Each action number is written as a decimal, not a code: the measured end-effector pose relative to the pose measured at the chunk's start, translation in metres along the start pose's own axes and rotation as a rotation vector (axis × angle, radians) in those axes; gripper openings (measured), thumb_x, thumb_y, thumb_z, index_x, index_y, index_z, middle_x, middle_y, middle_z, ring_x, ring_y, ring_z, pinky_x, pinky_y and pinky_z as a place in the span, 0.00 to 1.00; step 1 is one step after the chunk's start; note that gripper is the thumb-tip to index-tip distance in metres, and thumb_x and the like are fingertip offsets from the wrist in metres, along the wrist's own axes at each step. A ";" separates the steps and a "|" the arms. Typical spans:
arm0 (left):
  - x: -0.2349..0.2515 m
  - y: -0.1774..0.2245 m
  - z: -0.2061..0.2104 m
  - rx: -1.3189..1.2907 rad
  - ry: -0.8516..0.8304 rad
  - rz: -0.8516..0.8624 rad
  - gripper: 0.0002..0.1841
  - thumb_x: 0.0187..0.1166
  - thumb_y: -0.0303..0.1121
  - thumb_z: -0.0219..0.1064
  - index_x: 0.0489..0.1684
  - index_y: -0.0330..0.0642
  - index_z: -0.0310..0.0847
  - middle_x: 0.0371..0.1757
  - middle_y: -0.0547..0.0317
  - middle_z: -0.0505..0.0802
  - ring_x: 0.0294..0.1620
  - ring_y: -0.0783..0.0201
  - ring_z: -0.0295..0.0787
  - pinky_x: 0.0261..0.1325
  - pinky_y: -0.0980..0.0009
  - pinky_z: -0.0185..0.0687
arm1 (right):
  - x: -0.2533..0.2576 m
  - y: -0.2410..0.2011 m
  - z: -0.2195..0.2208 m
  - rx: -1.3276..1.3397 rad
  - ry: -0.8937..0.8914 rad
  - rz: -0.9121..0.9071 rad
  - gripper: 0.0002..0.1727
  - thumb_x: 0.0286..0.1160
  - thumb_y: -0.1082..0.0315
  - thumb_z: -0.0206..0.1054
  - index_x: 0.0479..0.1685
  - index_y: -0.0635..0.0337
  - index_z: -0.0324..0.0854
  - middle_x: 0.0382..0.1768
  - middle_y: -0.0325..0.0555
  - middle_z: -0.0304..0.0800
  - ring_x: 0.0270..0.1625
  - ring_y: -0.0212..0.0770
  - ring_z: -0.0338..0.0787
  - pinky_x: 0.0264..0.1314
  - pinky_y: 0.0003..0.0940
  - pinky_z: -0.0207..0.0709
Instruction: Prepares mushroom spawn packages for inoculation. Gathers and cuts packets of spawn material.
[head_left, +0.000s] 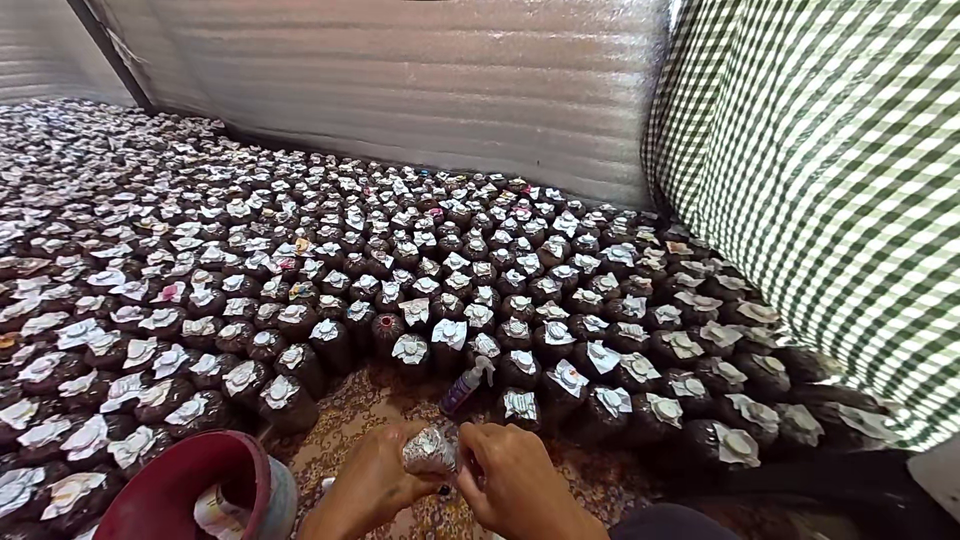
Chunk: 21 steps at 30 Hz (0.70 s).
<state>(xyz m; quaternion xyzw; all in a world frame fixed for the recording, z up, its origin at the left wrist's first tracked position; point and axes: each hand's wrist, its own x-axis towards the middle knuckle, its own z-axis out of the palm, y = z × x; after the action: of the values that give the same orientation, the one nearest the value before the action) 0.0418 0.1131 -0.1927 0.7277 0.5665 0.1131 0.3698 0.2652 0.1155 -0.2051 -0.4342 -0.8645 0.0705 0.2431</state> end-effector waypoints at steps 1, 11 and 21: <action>-0.001 -0.002 -0.001 -0.041 0.001 0.003 0.28 0.61 0.55 0.82 0.59 0.54 0.88 0.50 0.63 0.95 0.52 0.64 0.93 0.61 0.52 0.87 | 0.001 0.000 -0.002 0.070 -0.052 0.032 0.10 0.64 0.56 0.67 0.26 0.52 0.82 0.17 0.37 0.81 0.21 0.40 0.87 0.19 0.45 0.78; -0.008 -0.014 0.005 -0.464 -0.039 -0.108 0.26 0.53 0.46 0.88 0.48 0.46 0.88 0.39 0.68 0.96 0.42 0.73 0.94 0.52 0.70 0.91 | -0.001 0.008 -0.009 0.614 -0.432 0.194 0.15 0.81 0.56 0.63 0.47 0.59 0.82 0.30 0.45 0.87 0.33 0.43 0.89 0.39 0.47 0.83; -0.008 -0.009 0.009 -0.463 0.129 0.060 0.23 0.57 0.45 0.88 0.50 0.50 0.91 0.44 0.71 0.97 0.47 0.76 0.94 0.58 0.71 0.91 | 0.003 0.027 -0.021 0.988 -0.396 0.312 0.13 0.81 0.58 0.68 0.50 0.60 0.81 0.37 0.42 0.89 0.37 0.35 0.90 0.43 0.34 0.86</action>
<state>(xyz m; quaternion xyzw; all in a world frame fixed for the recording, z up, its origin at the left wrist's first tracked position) 0.0375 0.1028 -0.2032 0.6312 0.5260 0.2972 0.4864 0.2937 0.1324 -0.1949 -0.3698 -0.6834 0.5830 0.2372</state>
